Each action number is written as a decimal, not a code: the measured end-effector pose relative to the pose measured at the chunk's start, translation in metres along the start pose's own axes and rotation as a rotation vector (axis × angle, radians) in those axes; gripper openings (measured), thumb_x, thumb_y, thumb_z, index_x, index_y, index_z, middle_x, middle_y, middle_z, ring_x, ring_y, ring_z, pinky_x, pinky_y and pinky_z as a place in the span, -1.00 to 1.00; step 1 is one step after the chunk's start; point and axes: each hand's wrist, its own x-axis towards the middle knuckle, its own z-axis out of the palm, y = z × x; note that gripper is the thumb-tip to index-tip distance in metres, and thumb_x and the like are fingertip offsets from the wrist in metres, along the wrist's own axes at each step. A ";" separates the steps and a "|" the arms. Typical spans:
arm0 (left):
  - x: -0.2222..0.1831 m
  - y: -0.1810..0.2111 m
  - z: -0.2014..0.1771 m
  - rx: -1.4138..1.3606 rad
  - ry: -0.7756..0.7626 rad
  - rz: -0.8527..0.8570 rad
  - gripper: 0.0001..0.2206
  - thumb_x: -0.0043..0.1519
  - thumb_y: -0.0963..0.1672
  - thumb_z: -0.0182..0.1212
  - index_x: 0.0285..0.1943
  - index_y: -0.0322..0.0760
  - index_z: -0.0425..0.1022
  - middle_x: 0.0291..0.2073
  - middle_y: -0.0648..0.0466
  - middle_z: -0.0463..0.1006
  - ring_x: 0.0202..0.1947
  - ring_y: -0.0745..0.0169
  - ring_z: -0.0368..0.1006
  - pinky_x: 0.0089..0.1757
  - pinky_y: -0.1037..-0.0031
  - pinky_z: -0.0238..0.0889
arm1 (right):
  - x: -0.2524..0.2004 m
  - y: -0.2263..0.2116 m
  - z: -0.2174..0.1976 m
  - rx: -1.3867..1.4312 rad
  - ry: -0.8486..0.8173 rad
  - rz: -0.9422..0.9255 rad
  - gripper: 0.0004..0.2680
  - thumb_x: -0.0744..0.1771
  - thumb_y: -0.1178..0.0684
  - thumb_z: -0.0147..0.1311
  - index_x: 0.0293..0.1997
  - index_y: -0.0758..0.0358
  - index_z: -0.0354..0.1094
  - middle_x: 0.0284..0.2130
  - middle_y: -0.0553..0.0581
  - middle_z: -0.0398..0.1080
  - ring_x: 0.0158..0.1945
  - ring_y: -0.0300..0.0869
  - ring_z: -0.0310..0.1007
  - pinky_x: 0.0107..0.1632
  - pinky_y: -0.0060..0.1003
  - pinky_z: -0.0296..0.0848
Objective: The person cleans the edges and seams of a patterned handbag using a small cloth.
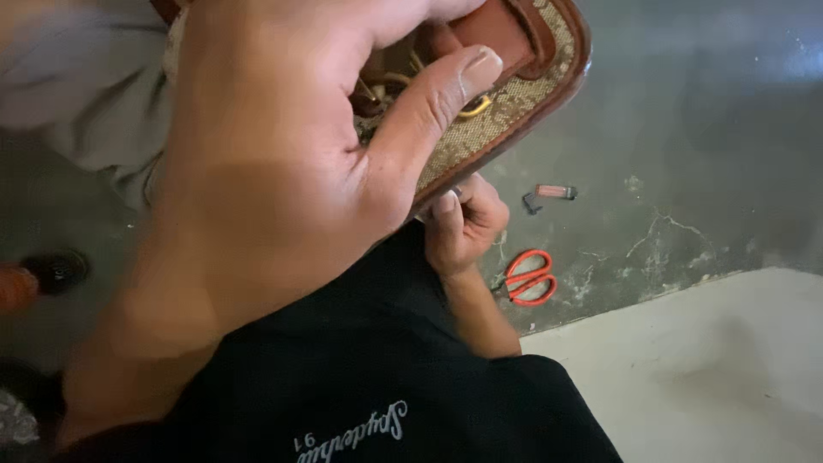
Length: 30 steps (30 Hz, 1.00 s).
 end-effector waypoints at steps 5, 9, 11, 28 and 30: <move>-0.073 -0.177 0.023 0.013 -0.009 -0.001 -0.74 0.39 -0.21 0.31 0.20 -0.54 0.61 -0.11 -0.12 0.39 -0.13 0.00 0.38 -0.12 0.25 0.21 | 0.001 -0.007 0.002 0.015 0.016 0.011 -0.68 0.40 -0.12 0.01 -0.55 0.16 0.18 -0.62 0.00 0.21 -0.54 -0.27 0.08 -0.37 -0.29 0.04; -0.101 -0.202 0.025 0.018 -0.013 -0.010 -0.72 0.36 -0.19 0.33 0.21 -0.53 0.61 -0.11 -0.12 0.39 -0.14 0.00 0.38 -0.14 0.25 0.21 | 0.018 -0.022 0.018 0.103 0.042 -0.189 -0.67 0.43 -0.10 -0.03 -0.51 0.22 0.15 -0.62 0.12 0.21 -0.55 -0.15 0.11 -0.38 -0.17 0.07; -0.111 -0.208 0.026 0.020 -0.014 -0.015 -0.70 0.35 -0.18 0.34 0.21 -0.53 0.61 -0.11 -0.12 0.39 -0.15 0.01 0.38 -0.15 0.25 0.21 | 0.021 -0.024 0.021 0.202 0.025 -0.224 -0.67 0.43 -0.10 -0.04 -0.53 0.17 0.09 -0.56 0.15 0.20 -0.46 -0.12 0.14 -0.27 -0.18 0.06; -0.179 -0.220 0.016 0.059 -0.027 -0.092 -0.59 0.24 -0.12 0.43 0.22 -0.48 0.59 -0.10 -0.11 0.36 -0.18 0.02 0.37 -0.22 0.24 0.22 | 0.029 -0.006 0.025 0.276 -0.073 -0.650 -0.69 0.34 0.06 -0.01 -0.61 0.35 0.00 0.53 0.33 0.00 -0.36 0.13 0.30 -0.29 0.06 0.13; -0.179 -0.222 0.019 0.065 -0.027 -0.092 -0.57 0.23 -0.11 0.45 0.22 -0.47 0.59 -0.10 -0.11 0.36 -0.19 0.03 0.37 -0.23 0.23 0.22 | 0.038 -0.018 0.034 0.289 -0.231 -0.774 -0.71 0.32 0.10 -0.09 -0.62 0.33 -0.08 0.51 0.35 0.00 -0.52 0.13 0.26 -0.41 0.05 0.02</move>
